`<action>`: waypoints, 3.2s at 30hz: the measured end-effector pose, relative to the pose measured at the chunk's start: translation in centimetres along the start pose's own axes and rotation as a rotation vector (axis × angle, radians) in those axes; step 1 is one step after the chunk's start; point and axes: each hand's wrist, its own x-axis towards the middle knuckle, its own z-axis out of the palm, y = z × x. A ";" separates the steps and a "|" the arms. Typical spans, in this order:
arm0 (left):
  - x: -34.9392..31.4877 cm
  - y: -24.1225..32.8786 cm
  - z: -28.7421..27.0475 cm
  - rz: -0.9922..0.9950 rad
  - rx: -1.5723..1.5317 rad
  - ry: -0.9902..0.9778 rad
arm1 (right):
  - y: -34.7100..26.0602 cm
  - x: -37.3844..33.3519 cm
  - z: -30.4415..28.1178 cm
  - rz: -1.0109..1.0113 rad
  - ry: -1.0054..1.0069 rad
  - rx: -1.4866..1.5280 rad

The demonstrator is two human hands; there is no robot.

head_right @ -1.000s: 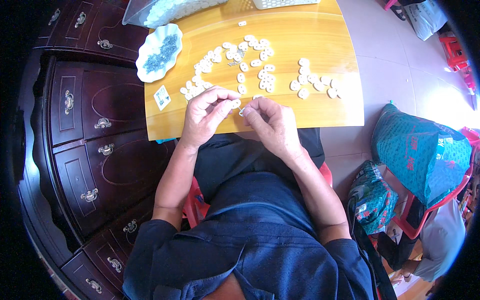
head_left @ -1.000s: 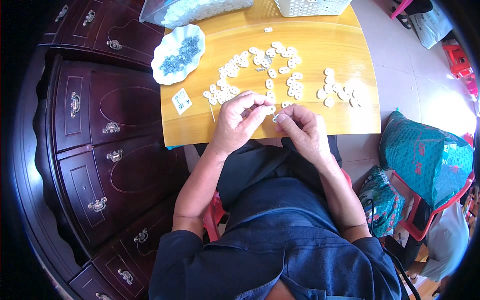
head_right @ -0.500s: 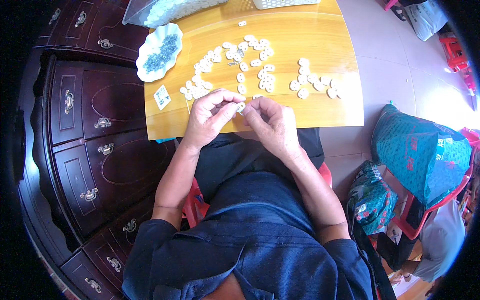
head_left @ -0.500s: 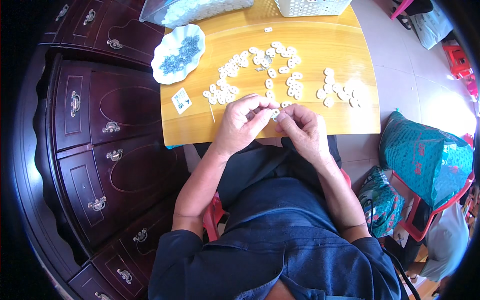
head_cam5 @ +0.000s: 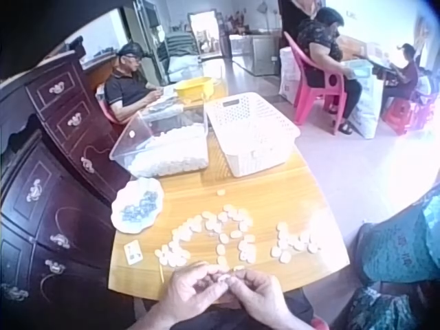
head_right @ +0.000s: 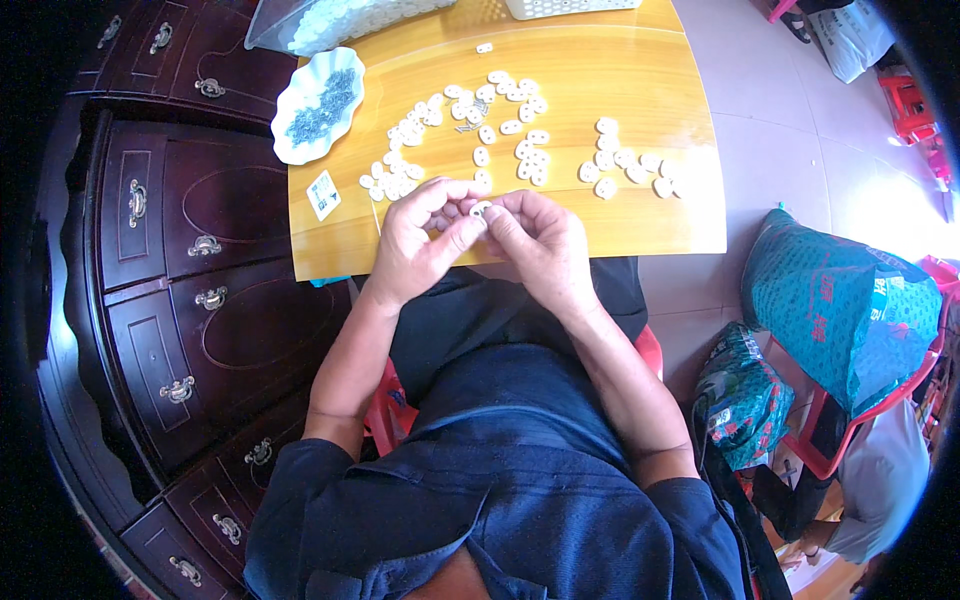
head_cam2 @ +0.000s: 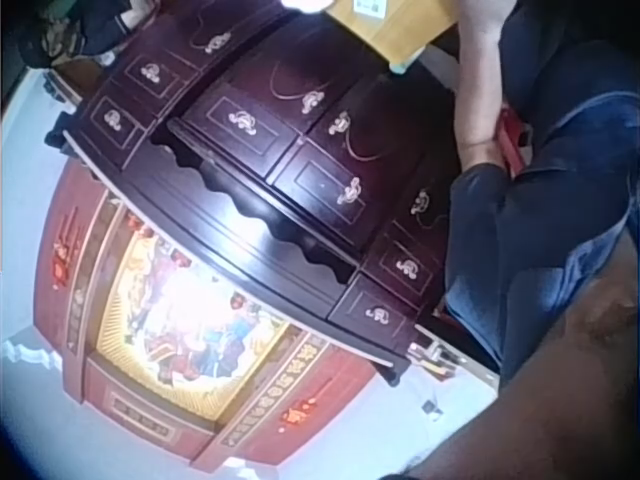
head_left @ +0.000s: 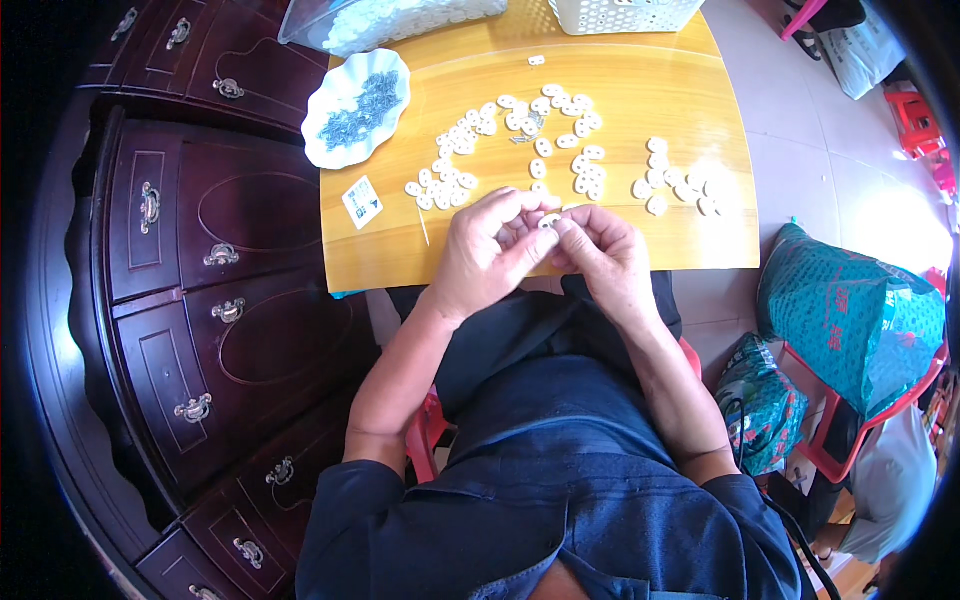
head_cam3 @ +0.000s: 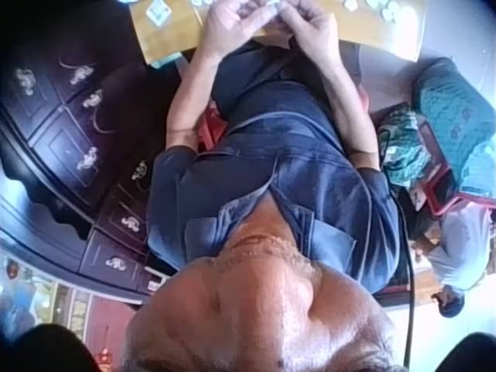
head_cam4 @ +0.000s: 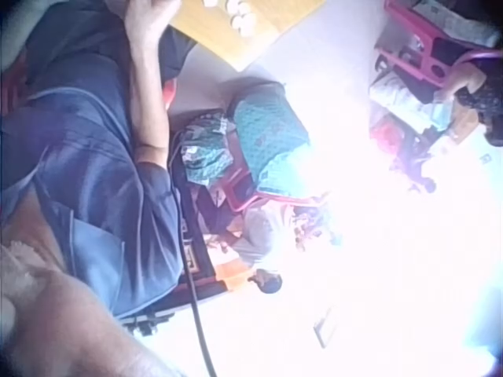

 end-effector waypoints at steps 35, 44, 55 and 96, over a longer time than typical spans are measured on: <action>0.1 0.8 1.1 0.361 0.622 0.083 | 0.6 0.4 -0.2 0.055 -0.030 0.272; 0.3 0.8 0.8 0.360 0.577 0.056 | 0.4 0.4 -0.7 0.067 -0.091 0.292; -0.4 0.9 1.7 0.222 0.491 0.116 | 1.0 0.2 -0.2 0.026 0.004 0.285; -0.4 0.6 1.5 0.345 0.553 0.130 | 1.2 -0.1 -0.2 -0.026 -0.018 0.269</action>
